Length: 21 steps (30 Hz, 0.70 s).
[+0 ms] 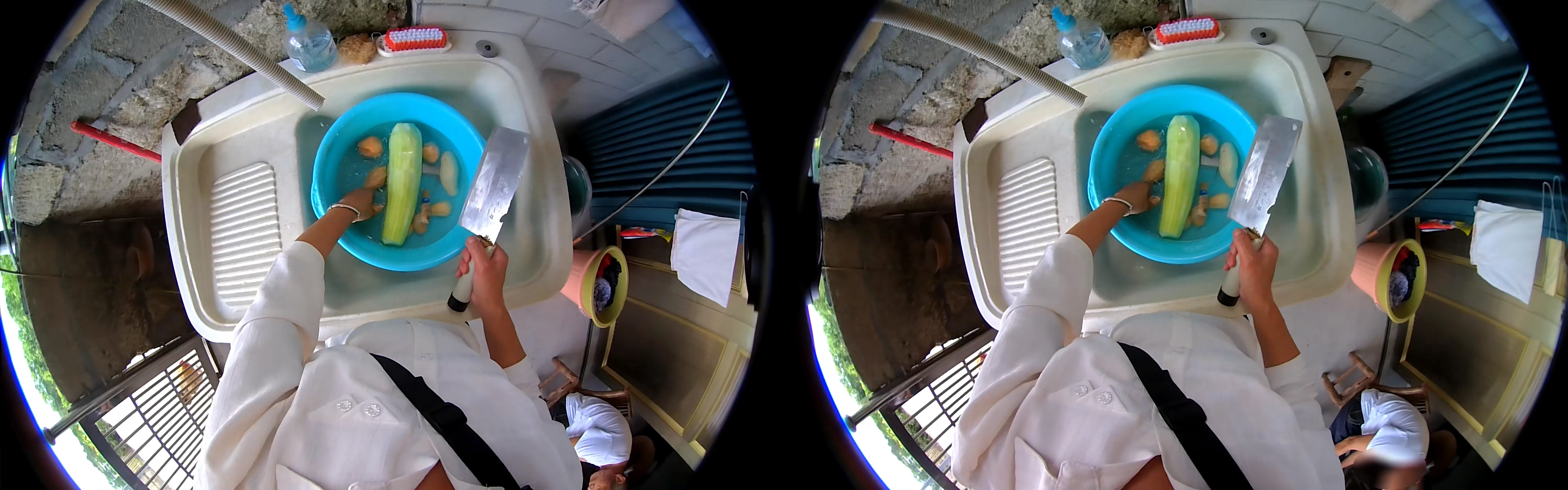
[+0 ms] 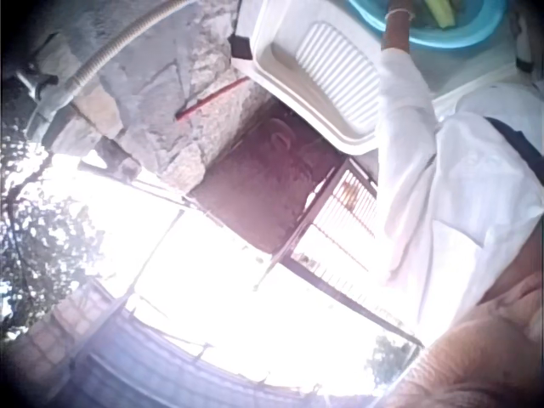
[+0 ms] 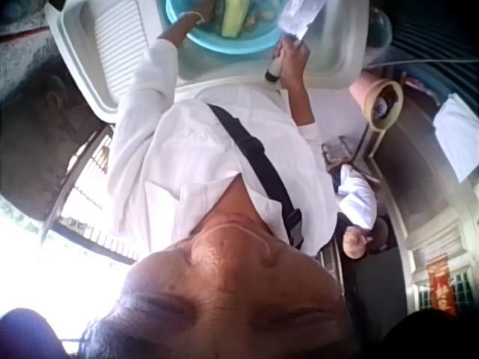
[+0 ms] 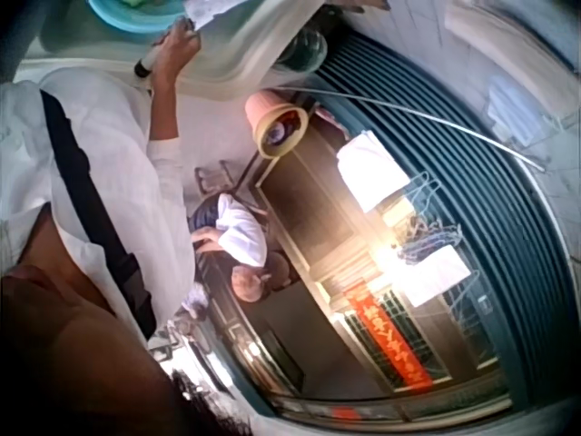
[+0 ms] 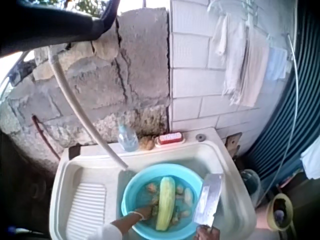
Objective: The person peels and cuts potatoes and a cucumber using a knife over a blue basin filled with water. After washing the cut vegetables, the person picks up a metal bowl containing raw chicken pieces and walks toward another person sitting nearby.
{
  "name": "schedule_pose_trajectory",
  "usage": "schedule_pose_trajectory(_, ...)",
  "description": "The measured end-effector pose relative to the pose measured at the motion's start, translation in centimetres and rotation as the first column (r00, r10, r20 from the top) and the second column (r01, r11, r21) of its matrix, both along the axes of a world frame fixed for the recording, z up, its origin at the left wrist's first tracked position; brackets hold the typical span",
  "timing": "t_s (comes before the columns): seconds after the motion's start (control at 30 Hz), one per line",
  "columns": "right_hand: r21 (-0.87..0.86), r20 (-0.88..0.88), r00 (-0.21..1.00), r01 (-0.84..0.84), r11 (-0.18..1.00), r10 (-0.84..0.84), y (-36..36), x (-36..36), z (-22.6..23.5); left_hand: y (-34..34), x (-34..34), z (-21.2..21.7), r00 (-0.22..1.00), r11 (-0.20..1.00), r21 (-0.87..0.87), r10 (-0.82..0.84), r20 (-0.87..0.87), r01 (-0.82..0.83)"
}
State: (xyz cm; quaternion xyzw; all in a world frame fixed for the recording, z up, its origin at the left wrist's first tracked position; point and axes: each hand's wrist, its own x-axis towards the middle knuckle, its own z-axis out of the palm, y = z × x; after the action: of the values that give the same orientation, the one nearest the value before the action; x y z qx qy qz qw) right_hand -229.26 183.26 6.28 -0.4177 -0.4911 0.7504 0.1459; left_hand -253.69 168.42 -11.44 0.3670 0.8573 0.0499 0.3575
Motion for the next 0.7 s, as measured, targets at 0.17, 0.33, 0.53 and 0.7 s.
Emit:
schedule_pose_trajectory(0.17,0.021,0.006,0.998,-0.060,0.998,0.060,-0.5,-1.4,0.4,-0.6,-1.4,8.4,0.523,0.751,0.026,0.435,0.733,-0.660)
schedule_pose_trajectory(0.33,0.172,0.078,0.966,-0.257,0.951,0.247,-2.0,-1.7,0.9,-3.6,0.0,10.3,-0.079,0.505,-0.018,-0.098,0.992,-0.863)
schedule_pose_trajectory(0.53,0.499,0.236,0.888,-0.459,0.735,0.395,-5.1,-1.6,1.4,-4.1,2.4,11.9,-0.081,0.398,0.067,-0.343,0.936,-0.915)
schedule_pose_trajectory(0.7,0.653,0.269,0.849,-0.508,0.562,0.455,-7.0,-1.3,0.9,-4.8,2.7,12.6,-0.024,0.399,0.148,-0.395,0.918,-0.905)
